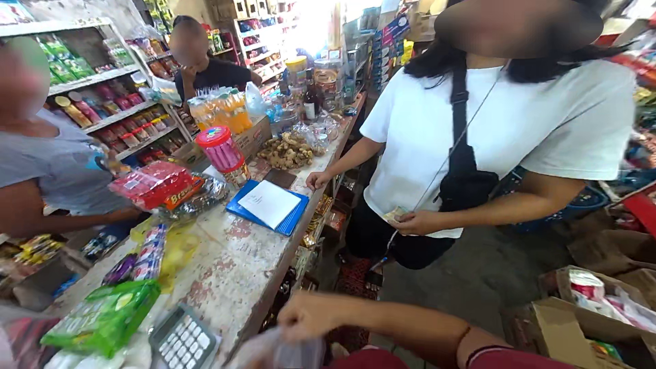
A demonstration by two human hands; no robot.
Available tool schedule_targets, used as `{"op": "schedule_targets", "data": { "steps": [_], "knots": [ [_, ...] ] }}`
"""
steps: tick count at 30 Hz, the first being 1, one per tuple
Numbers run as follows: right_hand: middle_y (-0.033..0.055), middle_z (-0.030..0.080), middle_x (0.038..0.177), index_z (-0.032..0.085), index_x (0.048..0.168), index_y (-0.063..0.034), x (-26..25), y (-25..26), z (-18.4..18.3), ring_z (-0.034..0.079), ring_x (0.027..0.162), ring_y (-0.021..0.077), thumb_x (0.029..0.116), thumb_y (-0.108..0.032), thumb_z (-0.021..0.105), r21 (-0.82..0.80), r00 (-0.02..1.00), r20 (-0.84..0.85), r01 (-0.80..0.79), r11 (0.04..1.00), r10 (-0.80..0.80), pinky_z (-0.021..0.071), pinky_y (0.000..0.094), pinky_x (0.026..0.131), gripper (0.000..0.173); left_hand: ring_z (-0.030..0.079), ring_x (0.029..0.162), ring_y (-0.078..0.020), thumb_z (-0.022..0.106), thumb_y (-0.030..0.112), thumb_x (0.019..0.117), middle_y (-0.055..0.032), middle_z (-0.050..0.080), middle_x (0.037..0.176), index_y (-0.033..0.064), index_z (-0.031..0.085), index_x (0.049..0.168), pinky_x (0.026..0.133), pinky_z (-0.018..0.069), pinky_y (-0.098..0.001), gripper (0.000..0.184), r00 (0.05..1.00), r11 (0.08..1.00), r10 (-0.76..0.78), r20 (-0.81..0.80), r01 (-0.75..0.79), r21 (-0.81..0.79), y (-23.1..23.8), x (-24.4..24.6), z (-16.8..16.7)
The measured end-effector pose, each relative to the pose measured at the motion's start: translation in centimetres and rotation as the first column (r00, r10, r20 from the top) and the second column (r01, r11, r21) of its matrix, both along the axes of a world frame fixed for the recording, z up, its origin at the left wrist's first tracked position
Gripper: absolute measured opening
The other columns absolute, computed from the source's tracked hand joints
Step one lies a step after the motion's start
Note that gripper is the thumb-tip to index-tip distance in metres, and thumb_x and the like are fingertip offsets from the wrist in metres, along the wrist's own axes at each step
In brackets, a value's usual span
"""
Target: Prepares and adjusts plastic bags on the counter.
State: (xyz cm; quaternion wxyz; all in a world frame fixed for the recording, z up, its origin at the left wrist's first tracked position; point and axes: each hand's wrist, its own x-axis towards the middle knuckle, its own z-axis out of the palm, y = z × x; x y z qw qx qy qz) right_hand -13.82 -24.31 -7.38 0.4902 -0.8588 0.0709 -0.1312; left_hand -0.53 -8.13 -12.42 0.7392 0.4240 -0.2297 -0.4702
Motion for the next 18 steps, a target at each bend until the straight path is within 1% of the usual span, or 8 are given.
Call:
{"op": "schedule_targets", "data": {
  "steps": [3,5,8,10,13,15,17,18],
  "knots": [
    [0.0210,0.069,0.083,0.071,0.086,0.0082,-3.0,-4.6,0.9,0.068,0.080,0.0311,0.0912,-0.010,0.068,-0.159,0.919,-0.101,0.362,0.918,-0.380,0.0541,0.0496,0.076,0.019,0.072,0.073,-0.0035,0.023,0.006,0.1064,0.0053,0.076,0.080,0.0160,0.065,0.091,0.068,0.0609,-0.0218,0.046,0.941,0.941,0.334,-0.057,-0.329,0.082,0.9,3.6,2.7],
    [0.0229,0.072,0.098,0.074,0.097,0.0041,-5.2,-8.9,0.5,0.069,0.096,0.0383,0.0938,-0.015,0.066,-0.307,0.742,-0.233,0.557,0.771,-0.629,0.0537,0.0605,0.086,0.021,0.072,0.072,-0.0015,0.026,0.011,0.1104,0.0074,0.074,0.080,0.0160,0.062,0.100,0.065,0.0612,-0.0198,0.037,0.844,0.849,0.529,-0.087,-0.526,0.059,2.7,7.7,3.7],
    [0.0296,0.067,0.114,0.070,0.109,0.0047,-7.6,-13.0,0.3,0.063,0.109,0.0494,0.0953,-0.021,0.069,-0.516,0.543,-0.438,0.501,0.695,-0.716,0.0454,0.0716,0.091,0.029,0.060,0.054,0.0045,0.033,0.005,0.1060,0.0129,0.064,0.066,0.0181,0.052,0.097,0.050,0.0517,-0.0128,0.024,0.753,0.758,0.648,0.110,-0.652,-0.005,5.2,11.4,6.5],
    [0.0346,0.056,0.136,0.063,0.130,0.0038,-6.5,-11.0,3.0,0.056,0.122,0.0556,0.0861,-0.022,0.081,-0.530,0.646,-0.409,0.407,0.744,-0.645,0.0401,0.0741,0.099,0.054,0.049,0.043,0.0059,0.042,0.004,0.1048,0.0137,0.058,0.059,0.0160,0.051,0.092,0.041,0.0433,-0.0112,0.020,0.719,0.771,0.610,0.333,-0.636,-0.038,3.8,10.3,9.1],
    [0.0255,0.039,0.159,0.047,0.153,-0.0089,-1.2,-4.7,7.2,0.048,0.137,0.0469,0.0646,-0.038,0.093,-0.429,0.969,-0.095,0.165,0.888,-0.227,0.0410,0.0663,0.108,0.104,0.059,0.064,0.0046,0.060,0.007,0.0966,0.0084,0.065,0.079,0.0020,0.060,0.104,0.060,0.0525,-0.0158,0.009,0.664,0.943,0.264,0.700,-0.331,-0.042,-0.2,6.2,11.2],
    [0.0237,0.045,0.156,0.043,0.154,-0.0073,2.5,-2.2,7.9,0.048,0.138,0.0454,0.0761,-0.027,0.088,-0.436,0.990,-0.143,-0.071,0.897,0.009,0.0356,0.0672,0.111,0.092,0.051,0.059,0.0071,0.067,0.009,0.0941,0.0097,0.059,0.068,-0.0004,0.067,0.103,0.056,0.0446,-0.0124,0.013,0.623,0.994,0.104,0.776,-0.083,-0.066,-2.5,3.4,11.5],
    [0.0258,0.069,0.121,0.058,0.140,-0.0005,4.5,-2.8,7.1,0.067,0.111,0.0451,0.0890,0.000,0.068,-0.457,0.989,-0.137,-0.010,0.890,-0.059,0.0501,0.0655,0.094,0.052,0.042,0.053,0.0072,0.075,0.013,0.0889,0.0110,0.050,0.062,-0.0008,0.066,0.109,0.051,0.0364,-0.0108,0.026,0.530,0.997,0.072,0.845,-0.038,-0.061,-3.0,2.3,11.8],
    [0.0247,0.072,0.108,0.065,0.128,0.0020,4.7,-3.3,6.7,0.071,0.100,0.0406,0.0920,0.005,0.061,-0.396,0.988,-0.088,0.079,0.915,-0.124,0.0543,0.0601,0.089,0.037,0.044,0.055,0.0019,0.081,0.021,0.0828,0.0072,0.052,0.066,-0.0007,0.065,0.117,0.051,0.0391,-0.0154,0.043,0.402,0.992,0.059,0.914,-0.124,-0.009,-2.9,2.2,11.8]
  ]
}}
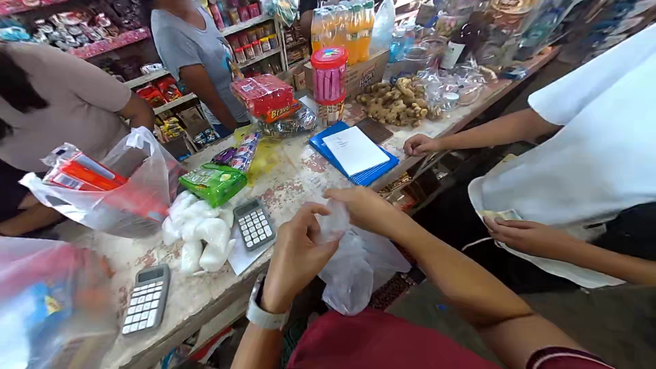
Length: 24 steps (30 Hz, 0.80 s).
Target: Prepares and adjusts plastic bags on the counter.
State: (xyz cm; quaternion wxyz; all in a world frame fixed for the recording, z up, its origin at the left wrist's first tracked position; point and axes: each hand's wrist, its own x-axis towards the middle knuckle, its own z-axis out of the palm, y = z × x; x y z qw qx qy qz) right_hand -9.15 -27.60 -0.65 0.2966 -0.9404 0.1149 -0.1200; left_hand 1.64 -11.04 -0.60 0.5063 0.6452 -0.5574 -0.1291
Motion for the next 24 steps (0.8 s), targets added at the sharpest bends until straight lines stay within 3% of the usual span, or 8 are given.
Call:
{"op": "schedule_targets", "data": {
  "steps": [2,6,9,12,16,19,21,24],
  "knots": [
    [0.0131,0.073,0.101,0.067,0.119,0.0016,-0.6,0.4,0.3,0.069,0.091,0.0162,0.0964,-0.001,0.054,0.219,0.980,0.189,0.027,0.975,-0.069,0.0565,0.0345,0.085,0.026,0.065,0.075,-0.0235,0.087,0.033,0.0724,-0.0118,0.068,0.091,-0.0019,0.063,0.129,0.065,0.0561,-0.0417,0.071,0.961,0.973,0.151,0.231,-0.186,0.138,-0.9,-0.4,-0.4],
    [-0.0041,0.061,0.076,0.065,0.119,-0.0007,-3.4,3.1,1.6,0.051,0.066,-0.0068,0.0977,-0.013,0.058,0.315,0.916,0.399,-0.173,0.933,0.035,0.0448,0.0111,0.062,0.026,0.067,0.095,-0.0437,0.072,0.007,0.0824,-0.0255,0.067,0.099,-0.0040,0.073,0.098,0.079,0.0551,-0.0589,0.019,0.892,0.904,0.320,0.320,-0.389,0.178,-4.1,1.8,-4.0],
    [0.0049,0.071,0.083,0.065,0.133,-0.0091,-6.9,1.7,1.7,0.065,0.069,0.0107,0.0875,-0.036,0.073,-0.010,0.977,0.211,-0.043,0.999,0.044,0.0563,0.0293,0.063,0.053,0.067,0.099,-0.0452,0.060,-0.003,0.0896,-0.0282,0.067,0.101,-0.0083,0.072,0.092,0.086,0.0542,-0.0601,0.013,0.784,0.805,0.544,0.298,-0.588,0.079,-3.0,6.4,-5.4],
    [0.0278,0.072,0.109,0.069,0.131,-0.0059,-7.8,-1.0,-0.2,0.069,0.098,0.0511,0.0885,-0.010,0.076,-0.212,0.942,-0.168,0.255,0.943,-0.292,0.0517,0.0718,0.081,0.043,0.068,0.094,-0.0257,0.056,-0.012,0.0875,-0.0174,0.069,0.098,-0.0113,0.062,0.094,0.084,0.0549,-0.0426,0.009,0.791,0.793,0.610,-0.059,-0.607,0.058,-0.3,9.0,-4.1],
    [0.0338,0.066,0.114,0.074,0.112,0.0047,-8.1,-8.2,-6.1,0.064,0.109,0.0513,0.0926,0.003,0.061,-0.084,0.807,0.082,0.590,0.803,-0.584,0.0480,0.0695,0.092,0.023,0.059,0.061,0.0032,0.047,0.002,0.0907,0.0116,0.064,0.074,0.0175,0.059,0.102,0.055,0.0509,-0.0162,0.023,0.647,0.996,-0.091,-0.757,0.064,-0.065,3.4,4.4,-1.2],
    [-0.0028,0.069,0.089,0.063,0.100,-0.0045,-8.5,-8.7,-6.4,0.065,0.084,0.0025,0.0998,-0.007,0.043,0.651,0.630,0.203,0.484,0.584,-0.749,0.0567,0.0233,0.078,0.021,0.068,0.083,0.0001,0.075,0.030,0.0916,0.0072,0.072,0.097,0.0146,0.058,0.128,0.075,0.0586,-0.0203,0.044,0.832,0.961,-0.249,-0.495,0.275,-0.021,5.5,3.1,-1.8],
    [-0.0078,0.070,0.078,0.060,0.099,-0.0149,-8.9,-6.1,-3.3,0.067,0.071,-0.0007,0.1075,-0.011,0.034,0.939,0.587,0.128,0.189,0.289,-0.800,0.0591,0.0203,0.065,0.028,0.073,0.079,-0.0189,0.087,0.032,0.0775,-0.0083,0.075,0.094,0.0026,0.058,0.134,0.071,0.0619,-0.0401,0.070,0.997,0.979,0.073,0.037,-0.079,0.189,5.9,4.6,-3.3],
    [-0.0127,0.071,0.084,0.066,0.103,-0.0210,-11.6,-3.4,0.2,0.065,0.072,-0.0052,0.0887,-0.006,0.044,0.872,0.779,0.386,-0.133,0.472,-0.494,0.0555,0.0137,0.064,0.030,0.070,0.086,-0.0519,0.078,0.004,0.0776,-0.0302,0.071,0.096,-0.0049,0.068,0.120,0.075,0.0532,-0.0716,0.044,0.794,0.811,0.429,0.430,-0.549,0.204,5.8,8.9,-5.5]
  ]
}}
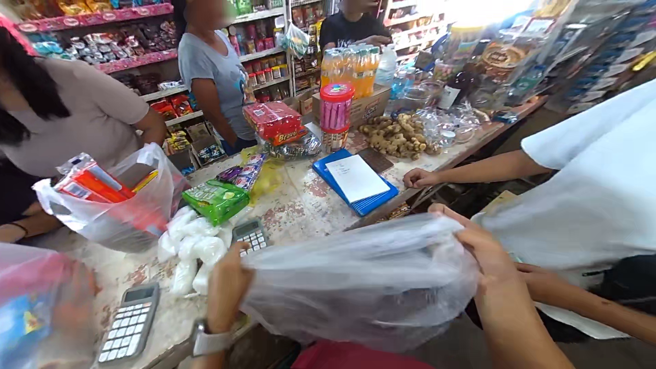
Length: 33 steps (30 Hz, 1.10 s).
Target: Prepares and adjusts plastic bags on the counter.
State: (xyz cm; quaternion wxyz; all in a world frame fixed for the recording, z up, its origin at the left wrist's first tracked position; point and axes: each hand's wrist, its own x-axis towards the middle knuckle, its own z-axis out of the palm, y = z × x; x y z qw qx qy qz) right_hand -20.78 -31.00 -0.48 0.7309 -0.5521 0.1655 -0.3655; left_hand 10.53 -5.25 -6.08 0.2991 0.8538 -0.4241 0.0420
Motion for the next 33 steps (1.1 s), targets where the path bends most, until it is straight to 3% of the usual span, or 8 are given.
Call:
{"op": "schedule_targets", "data": {
  "steps": [5,8,12,16,18,25,28,33],
  "knots": [
    [-0.0008,0.073,0.093,0.065,0.129,-0.0131,-0.8,0.7,1.7,0.067,0.079,0.0072,0.0842,-0.042,0.079,-0.747,0.899,-0.434,-0.322,0.582,-0.061,0.0584,0.0288,0.069,0.055,0.070,0.096,-0.0247,0.060,0.000,0.0915,-0.0185,0.073,0.102,-0.0092,0.070,0.109,0.090,0.0549,-0.0426,0.022,0.974,0.897,0.176,-0.143,-0.219,-0.385,1.4,6.0,1.6],
    [0.0284,0.072,0.100,0.070,0.121,0.0009,1.7,-1.8,-1.3,0.070,0.090,0.0489,0.0831,0.000,0.073,-0.828,0.605,-0.521,-0.188,0.528,-0.602,0.0528,0.0684,0.079,0.038,0.069,0.074,0.0001,0.048,-0.002,0.0918,0.0078,0.074,0.089,0.0118,0.067,0.106,0.065,0.0588,-0.0185,0.028,0.696,0.733,-0.386,-0.606,-0.168,-0.659,2.6,3.2,4.7],
    [0.0332,0.062,0.121,0.072,0.113,0.0019,1.7,-6.6,-5.9,0.065,0.105,0.0516,0.0881,0.000,0.069,-0.802,0.284,-0.592,-0.119,0.585,-0.754,0.0519,0.0679,0.083,0.025,0.070,0.071,0.0001,0.069,0.023,0.0951,0.0069,0.076,0.091,0.0250,0.072,0.116,0.062,0.0582,-0.0177,0.021,0.227,0.509,-0.847,-0.480,0.091,-0.856,5.2,-1.5,7.4],
    [0.0105,0.066,0.089,0.063,0.103,0.0038,1.1,-6.3,-5.6,0.063,0.081,0.0170,0.0931,0.006,0.052,-0.469,0.629,-0.572,0.275,0.839,-0.526,0.0534,0.0357,0.073,0.016,0.066,0.093,0.0032,0.089,0.039,0.0734,0.0107,0.069,0.115,0.0172,0.046,0.142,0.077,0.0580,-0.0170,0.084,0.812,0.783,-0.479,-0.334,0.223,-0.580,6.2,-2.2,6.5],
    [-0.0059,0.066,0.075,0.058,0.101,-0.0115,1.3,-3.9,-2.5,0.063,0.065,0.0016,0.0973,0.000,0.041,-0.026,0.839,-0.363,0.426,0.905,-0.405,0.0553,0.0208,0.058,0.020,0.069,0.090,-0.0281,0.095,0.040,0.0617,-0.0213,0.068,0.111,-0.0043,0.043,0.147,0.078,0.0585,-0.0464,0.109,0.972,0.967,-0.118,-0.202,0.066,-0.246,5.0,-1.1,4.3],
    [-0.0136,0.069,0.083,0.059,0.138,-0.0267,-1.5,-0.4,3.0,0.061,0.065,-0.0052,0.0986,-0.022,0.058,-0.405,0.858,0.215,-0.356,0.842,0.466,0.0496,0.0116,0.059,0.040,0.072,0.090,-0.0477,0.068,-0.003,0.0828,-0.0294,0.072,0.098,-0.0100,0.069,0.109,0.081,0.0564,-0.0625,0.027,0.927,0.908,0.345,0.150,-0.288,-0.305,1.2,3.5,-1.2],
    [-0.0090,0.069,0.108,0.056,0.141,-0.0174,-2.1,0.7,5.2,0.062,0.093,-0.0022,0.0881,-0.051,0.073,-0.792,0.941,-0.306,-0.335,0.510,0.144,0.0532,0.0190,0.085,0.065,0.070,0.104,-0.0376,0.059,-0.003,0.0919,-0.0258,0.072,0.108,-0.0111,0.068,0.114,0.094,0.0532,-0.0561,0.026,0.945,0.839,0.305,-0.121,-0.326,-0.436,1.8,5.5,1.2],
    [0.0329,0.069,0.097,0.073,0.110,0.0058,1.0,-2.4,-1.0,0.068,0.084,0.0543,0.0769,0.003,0.069,-0.949,0.714,-0.289,-0.123,0.292,-0.638,0.0514,0.0712,0.071,0.034,0.073,0.085,-0.0083,0.054,-0.005,0.0868,0.0003,0.076,0.101,0.0111,0.068,0.115,0.073,0.0625,-0.0275,0.035,0.561,0.550,-0.587,-0.583,-0.251,-0.796,4.3,1.3,6.7]
  ]
}}
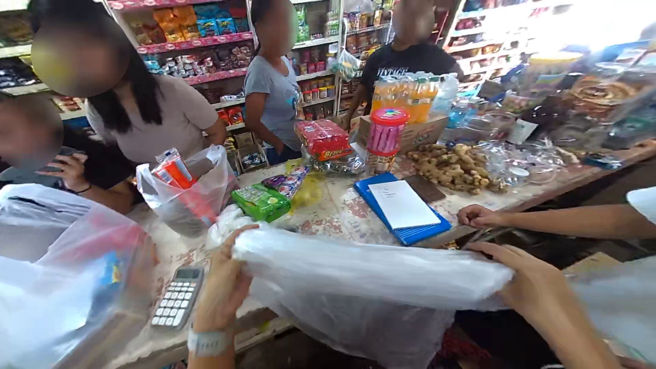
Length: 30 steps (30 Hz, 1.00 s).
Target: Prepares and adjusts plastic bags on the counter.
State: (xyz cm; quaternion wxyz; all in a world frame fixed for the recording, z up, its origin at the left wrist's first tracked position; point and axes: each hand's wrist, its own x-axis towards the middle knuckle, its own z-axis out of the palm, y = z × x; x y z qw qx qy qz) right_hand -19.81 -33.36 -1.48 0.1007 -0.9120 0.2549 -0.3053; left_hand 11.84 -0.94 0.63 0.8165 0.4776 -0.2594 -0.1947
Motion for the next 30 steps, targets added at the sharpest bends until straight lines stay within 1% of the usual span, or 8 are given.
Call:
{"op": "schedule_targets", "data": {
  "steps": [6,8,11,14,17,21,24,30],
  "knots": [
    [0.0318,0.069,0.101,0.071,0.101,0.0102,-1.1,-5.1,-5.4,0.067,0.096,0.0480,0.0843,0.010,0.065,0.302,0.955,0.062,0.258,0.918,-0.289,0.0499,0.0680,0.083,0.017,0.070,0.101,-0.0002,0.066,0.018,0.0990,0.0052,0.074,0.120,0.0193,0.066,0.133,0.087,0.0579,-0.0183,0.035,0.860,0.880,-0.395,0.323,0.455,-0.136,1.5,-5.4,1.2],
    [-0.0041,0.067,0.081,0.061,0.099,-0.0065,-1.4,-3.9,-4.3,0.064,0.073,0.0036,0.0928,-0.004,0.047,0.666,0.887,0.307,0.059,0.744,-0.345,0.0556,0.0238,0.067,0.016,0.071,0.090,-0.0013,0.071,0.017,0.0939,0.0039,0.075,0.111,0.0181,0.068,0.130,0.075,0.0602,-0.0193,0.036,0.908,0.929,-0.345,0.236,0.366,-0.052,1.5,-4.7,0.3],
    [-0.0104,0.074,0.079,0.062,0.096,-0.0218,-1.6,-0.2,0.3,0.069,0.070,-0.0022,0.1108,-0.017,0.024,0.748,0.553,0.661,-0.545,0.380,-0.508,0.0592,0.0173,0.064,0.041,0.072,0.088,-0.0092,0.084,0.018,0.0733,-0.0017,0.074,0.103,0.0070,0.058,0.128,0.077,0.0619,-0.0284,0.062,0.889,0.874,-0.079,0.451,-0.156,0.460,0.7,-2.6,-1.6],
    [-0.0056,0.077,0.097,0.071,0.109,-0.0199,-3.8,1.1,2.3,0.072,0.085,0.0030,0.1024,-0.013,0.049,0.473,0.460,0.879,-0.811,0.345,-0.124,0.0600,0.0197,0.078,0.025,0.071,0.086,-0.0444,0.079,0.005,0.0800,-0.0274,0.072,0.096,-0.0061,0.062,0.126,0.078,0.0554,-0.0632,0.050,0.720,0.516,-0.036,0.693,-0.580,0.630,-1.9,-0.9,-4.9],
    [-0.0175,0.072,0.111,0.060,0.135,-0.0237,-4.4,3.3,5.0,0.066,0.095,-0.0069,0.0952,-0.032,0.068,0.368,0.546,0.685,-0.831,0.417,0.483,0.0533,0.0124,0.084,0.042,0.069,0.095,-0.0515,0.067,-0.004,0.0845,-0.0330,0.070,0.103,-0.0111,0.065,0.118,0.084,0.0519,-0.0685,0.034,0.558,0.479,0.093,0.824,-0.751,0.454,-3.3,3.0,-6.5],
    [0.0032,0.063,0.125,0.053,0.140,-0.0124,-3.8,2.1,4.2,0.057,0.114,0.0006,0.0814,-0.058,0.077,0.444,0.726,0.118,-0.649,0.619,0.677,0.0502,0.0211,0.098,0.078,0.066,0.094,-0.0120,0.044,0.003,0.1033,-0.0114,0.068,0.106,-0.0082,0.057,0.125,0.086,0.0563,-0.0317,0.028,0.889,0.816,0.349,0.298,-0.444,0.369,-4.2,7.6,-4.2],
    [0.0169,0.068,0.123,0.063,0.136,-0.0047,-2.9,-0.3,-0.3,0.067,0.111,0.0275,0.0695,-0.047,0.084,0.409,0.948,-0.029,-0.279,0.869,0.318,0.0550,0.0504,0.095,0.081,0.070,0.078,-0.0092,0.037,0.000,0.1040,-0.0016,0.071,0.091,0.0047,0.054,0.124,0.071,0.0609,-0.0282,0.027,0.985,0.954,0.135,-0.105,-0.100,0.284,-4.3,4.4,-0.5],
    [0.0390,0.065,0.104,0.067,0.106,0.0164,-3.0,-5.1,-6.2,0.062,0.104,0.0545,0.0888,0.001,0.070,0.490,0.958,-0.218,0.272,0.828,-0.185,0.0429,0.0719,0.093,0.023,0.072,0.082,-0.0017,0.072,0.020,0.0934,0.0053,0.076,0.101,0.0219,0.065,0.125,0.071,0.0608,-0.0205,0.032,0.800,0.812,-0.580,0.154,0.583,0.034,-1.7,-4.8,0.7]
  ]
}}
